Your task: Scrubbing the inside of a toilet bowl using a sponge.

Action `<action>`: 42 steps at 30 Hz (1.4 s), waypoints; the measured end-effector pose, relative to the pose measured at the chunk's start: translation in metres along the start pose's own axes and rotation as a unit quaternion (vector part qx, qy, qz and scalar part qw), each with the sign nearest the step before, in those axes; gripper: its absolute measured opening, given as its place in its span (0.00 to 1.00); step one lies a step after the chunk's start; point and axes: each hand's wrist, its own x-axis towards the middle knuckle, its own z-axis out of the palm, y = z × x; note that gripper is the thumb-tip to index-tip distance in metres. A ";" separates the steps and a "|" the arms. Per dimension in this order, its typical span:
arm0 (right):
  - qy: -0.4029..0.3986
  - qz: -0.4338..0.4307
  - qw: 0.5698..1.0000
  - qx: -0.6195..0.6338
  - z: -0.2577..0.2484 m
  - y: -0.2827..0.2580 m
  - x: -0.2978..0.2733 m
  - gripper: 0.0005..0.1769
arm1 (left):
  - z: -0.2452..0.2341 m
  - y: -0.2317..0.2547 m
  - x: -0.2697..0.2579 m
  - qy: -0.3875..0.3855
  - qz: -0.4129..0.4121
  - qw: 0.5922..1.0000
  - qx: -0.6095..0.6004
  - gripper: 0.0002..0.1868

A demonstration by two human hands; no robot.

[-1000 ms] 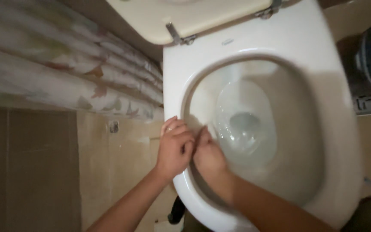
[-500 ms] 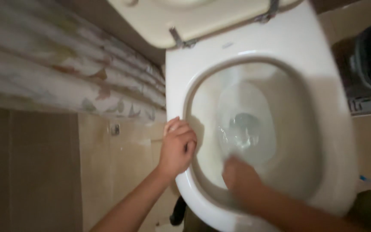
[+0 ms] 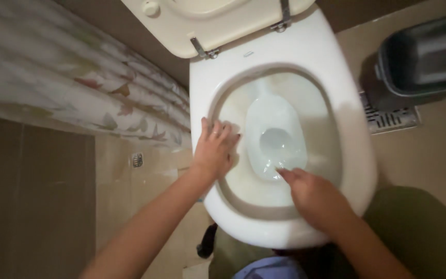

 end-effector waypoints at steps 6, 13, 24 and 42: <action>0.135 -0.023 0.979 0.148 0.002 0.017 0.022 0.24 | 0.017 0.017 0.023 -0.075 0.015 0.986 0.148 0.38; 0.121 0.006 0.984 0.134 -0.008 0.002 0.025 0.22 | 0.020 0.017 0.030 -0.083 0.052 0.982 0.161 0.34; 0.178 0.010 0.972 0.155 -0.025 -0.010 0.016 0.25 | -0.002 0.032 0.024 -0.087 0.060 0.974 0.202 0.31; 0.154 0.158 0.972 0.084 -0.023 -0.015 0.029 0.18 | -0.012 0.004 -0.026 0.093 -0.102 0.970 -0.203 0.30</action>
